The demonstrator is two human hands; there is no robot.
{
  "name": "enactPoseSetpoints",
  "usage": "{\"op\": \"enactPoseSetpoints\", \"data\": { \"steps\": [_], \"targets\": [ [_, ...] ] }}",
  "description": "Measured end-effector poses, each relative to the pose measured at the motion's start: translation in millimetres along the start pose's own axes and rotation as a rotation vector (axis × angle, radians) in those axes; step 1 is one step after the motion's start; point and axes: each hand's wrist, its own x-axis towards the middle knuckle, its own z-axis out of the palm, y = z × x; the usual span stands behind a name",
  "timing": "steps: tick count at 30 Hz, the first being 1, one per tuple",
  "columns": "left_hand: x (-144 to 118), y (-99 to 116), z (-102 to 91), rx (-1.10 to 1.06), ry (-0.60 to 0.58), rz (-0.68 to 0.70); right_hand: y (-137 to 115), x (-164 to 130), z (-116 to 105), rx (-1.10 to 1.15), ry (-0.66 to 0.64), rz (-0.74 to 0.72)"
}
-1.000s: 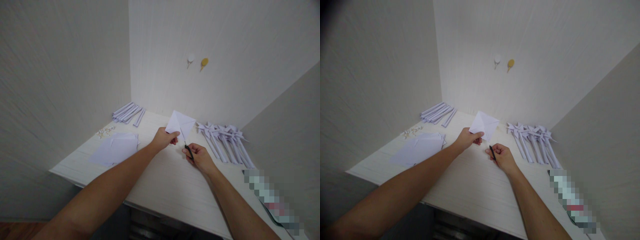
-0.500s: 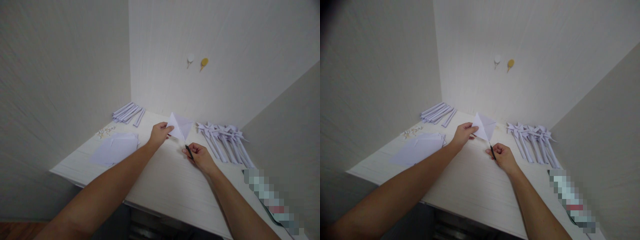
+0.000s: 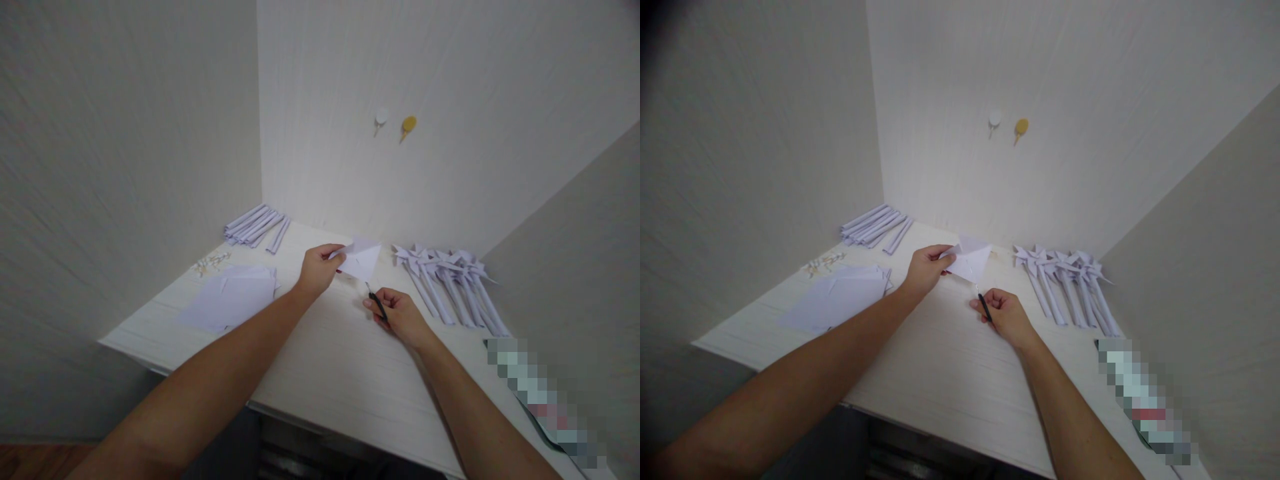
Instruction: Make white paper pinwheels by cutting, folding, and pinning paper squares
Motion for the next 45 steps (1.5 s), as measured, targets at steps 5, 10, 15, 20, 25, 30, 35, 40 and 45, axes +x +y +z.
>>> {"op": "enactPoseSetpoints", "data": {
  "steps": [5, 10, 15, 20, 25, 30, 35, 40, 45],
  "targets": [
    [-0.3, 0.0, -0.5, 0.018, -0.016, 0.018, -0.5, -0.8, -0.3, -0.002, -0.003, 0.003],
    [-3.3, 1.6, -1.1, 0.053, -0.053, 0.05, -0.2, 0.0, 0.4, -0.024, 0.0, 0.004],
    [-3.1, -2.5, -2.4, 0.111, -0.055, 0.085, 1.7, 0.3, -0.3, -0.091, 0.019, -0.019],
    [5.1, -10.0, -6.9, 0.171, 0.051, 0.116, 9.8, 4.0, -2.8, -0.202, 0.092, -0.06],
    [7.4, -10.2, -8.5, 0.181, 0.114, 0.111, 19.0, 9.9, -9.3, -0.327, 0.235, -0.093],
    [4.6, -6.3, -8.7, 0.188, 0.119, 0.094, 22.1, 12.2, -15.8, -0.457, 0.316, -0.112],
    [5.8, -5.0, -10.4, 0.182, 0.191, 0.086, 23.1, 13.9, -20.3, -0.529, 0.366, -0.112],
    [2.4, -3.4, -8.1, 0.093, 0.139, 0.029, 22.5, 13.4, -24.9, -0.627, 0.385, -0.091],
    [-0.5, -2.4, -5.9, 0.005, 0.103, -0.023, 22.8, 12.4, -26.5, -0.711, 0.363, -0.07]
  ]
}}
